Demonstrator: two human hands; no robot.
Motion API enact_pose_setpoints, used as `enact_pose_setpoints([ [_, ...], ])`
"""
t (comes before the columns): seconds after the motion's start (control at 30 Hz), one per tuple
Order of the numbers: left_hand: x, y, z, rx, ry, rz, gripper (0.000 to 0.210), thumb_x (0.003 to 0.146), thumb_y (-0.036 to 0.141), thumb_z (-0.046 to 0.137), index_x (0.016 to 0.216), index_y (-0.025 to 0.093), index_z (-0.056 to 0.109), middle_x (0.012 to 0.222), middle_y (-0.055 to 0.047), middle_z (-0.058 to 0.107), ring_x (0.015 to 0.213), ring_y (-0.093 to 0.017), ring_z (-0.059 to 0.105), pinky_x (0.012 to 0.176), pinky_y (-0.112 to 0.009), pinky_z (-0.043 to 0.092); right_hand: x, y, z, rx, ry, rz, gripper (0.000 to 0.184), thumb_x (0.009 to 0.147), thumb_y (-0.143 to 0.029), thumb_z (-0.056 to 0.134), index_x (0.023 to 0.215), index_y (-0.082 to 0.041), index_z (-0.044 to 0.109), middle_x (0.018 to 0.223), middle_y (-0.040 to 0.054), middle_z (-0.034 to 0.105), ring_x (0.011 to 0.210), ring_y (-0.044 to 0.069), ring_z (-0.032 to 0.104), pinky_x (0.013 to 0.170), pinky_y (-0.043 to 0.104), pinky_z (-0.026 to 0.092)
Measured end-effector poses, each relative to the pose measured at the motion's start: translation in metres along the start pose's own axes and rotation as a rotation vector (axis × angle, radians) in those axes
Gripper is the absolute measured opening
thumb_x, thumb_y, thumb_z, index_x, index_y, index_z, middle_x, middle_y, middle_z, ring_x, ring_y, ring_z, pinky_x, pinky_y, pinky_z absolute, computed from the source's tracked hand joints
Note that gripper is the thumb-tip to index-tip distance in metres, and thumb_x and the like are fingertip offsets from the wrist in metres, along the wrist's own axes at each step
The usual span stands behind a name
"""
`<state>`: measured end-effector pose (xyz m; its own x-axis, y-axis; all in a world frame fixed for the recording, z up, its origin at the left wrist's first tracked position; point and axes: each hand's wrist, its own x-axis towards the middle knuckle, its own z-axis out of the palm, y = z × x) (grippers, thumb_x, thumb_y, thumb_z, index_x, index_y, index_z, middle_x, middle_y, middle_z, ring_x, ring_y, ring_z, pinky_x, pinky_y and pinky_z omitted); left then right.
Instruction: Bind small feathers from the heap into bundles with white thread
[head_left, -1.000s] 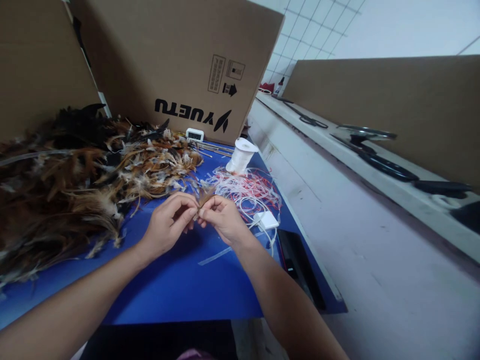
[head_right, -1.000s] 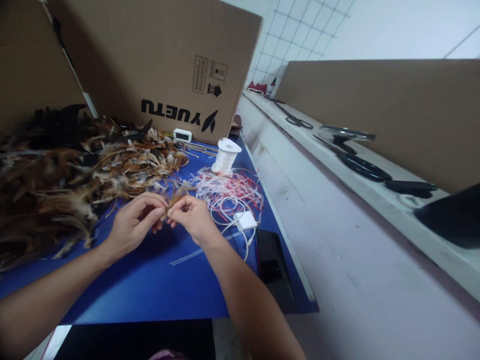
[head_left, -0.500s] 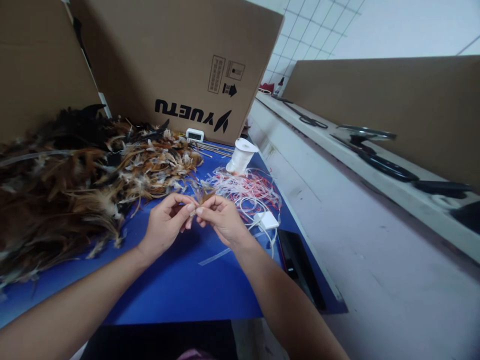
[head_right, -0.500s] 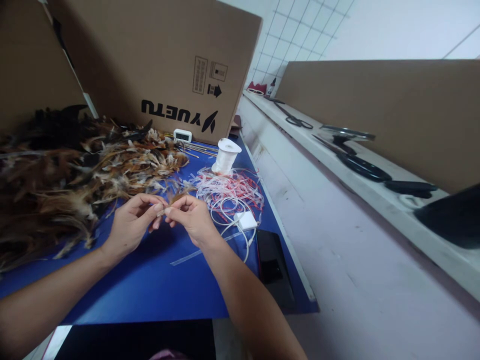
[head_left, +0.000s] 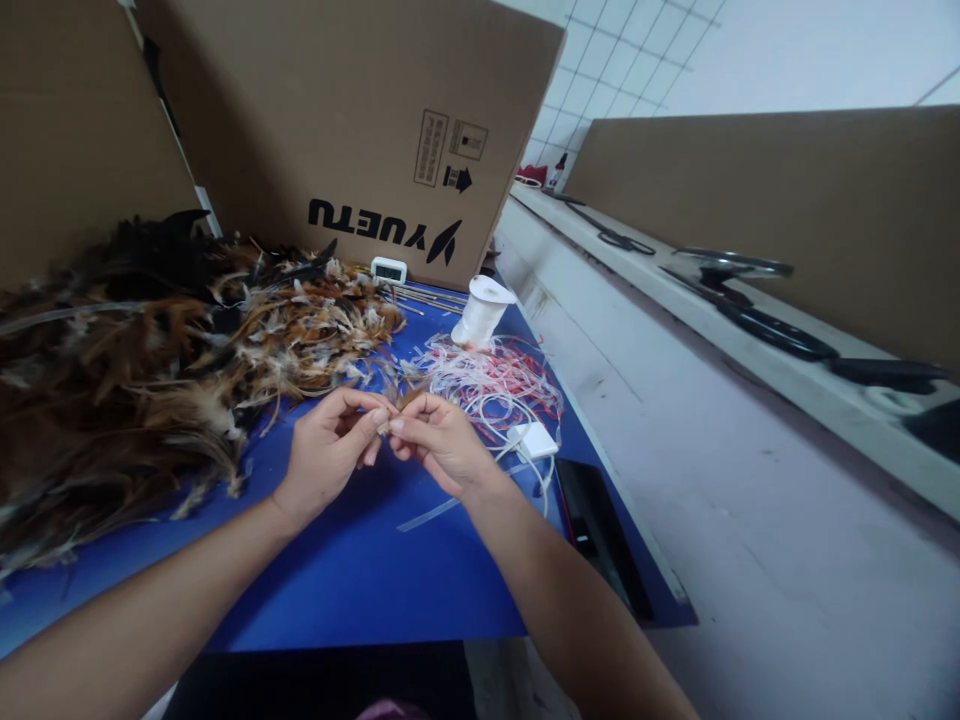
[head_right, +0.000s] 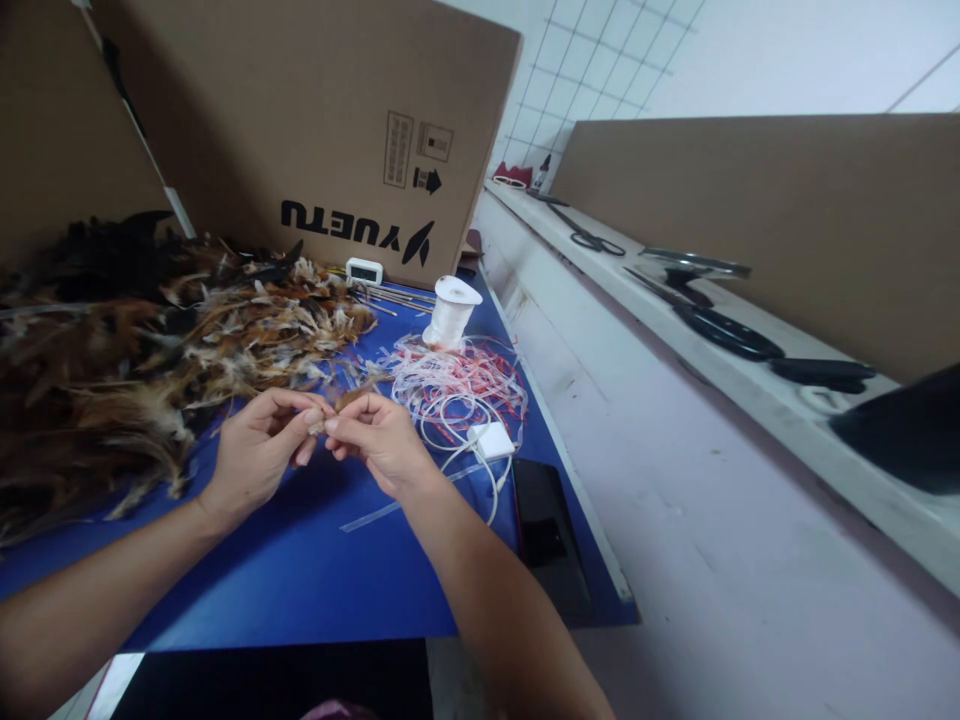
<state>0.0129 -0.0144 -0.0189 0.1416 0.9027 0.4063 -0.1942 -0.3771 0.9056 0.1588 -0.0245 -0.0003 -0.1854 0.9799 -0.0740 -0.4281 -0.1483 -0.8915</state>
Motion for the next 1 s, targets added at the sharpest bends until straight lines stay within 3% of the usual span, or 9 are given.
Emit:
enact_pose_setpoints([
  [0.5,0.0074,0.0012,0.0025,-0.295,0.013,-0.212,0.017,0.079,0.025,0.07,0.08,0.017,0.055,0.071,0.003,0.063,0.04,-0.003,0.047,0.036,-0.014,0.035,-0.0025,-0.0039,-0.0027,-0.117,-0.019,-0.119,0.033,0.058,-0.028,0.086,0.072,-0.017,0.059,0.059,-0.0026,0.068,0.055,0.012,0.066,0.047,0.02,0.05],
  [0.67,0.0072,-0.0011,0.0003,-0.229,-0.003,-0.162,0.014,0.082,0.025,0.067,0.081,0.017,0.056,0.073,0.002,0.063,0.043,-0.003,0.048,0.037,-0.014,0.036,-0.0032,-0.0034,-0.0016,-0.12,-0.015,-0.121,0.031,0.059,-0.026,0.086,0.072,-0.016,0.06,0.06,-0.0015,0.069,0.056,0.012,0.067,0.047,0.019,0.05],
  [1.0,0.0043,-0.0013,0.0004,-0.197,-0.047,-0.115,0.011,0.085,0.024,0.064,0.083,0.017,0.056,0.079,0.001,0.064,0.044,-0.005,0.053,0.039,-0.017,0.041,-0.0007,-0.0014,-0.0028,0.035,-0.024,0.028,0.03,0.057,-0.02,0.083,0.073,-0.016,0.058,0.059,-0.0016,0.069,0.052,0.01,0.064,0.047,0.018,0.048],
])
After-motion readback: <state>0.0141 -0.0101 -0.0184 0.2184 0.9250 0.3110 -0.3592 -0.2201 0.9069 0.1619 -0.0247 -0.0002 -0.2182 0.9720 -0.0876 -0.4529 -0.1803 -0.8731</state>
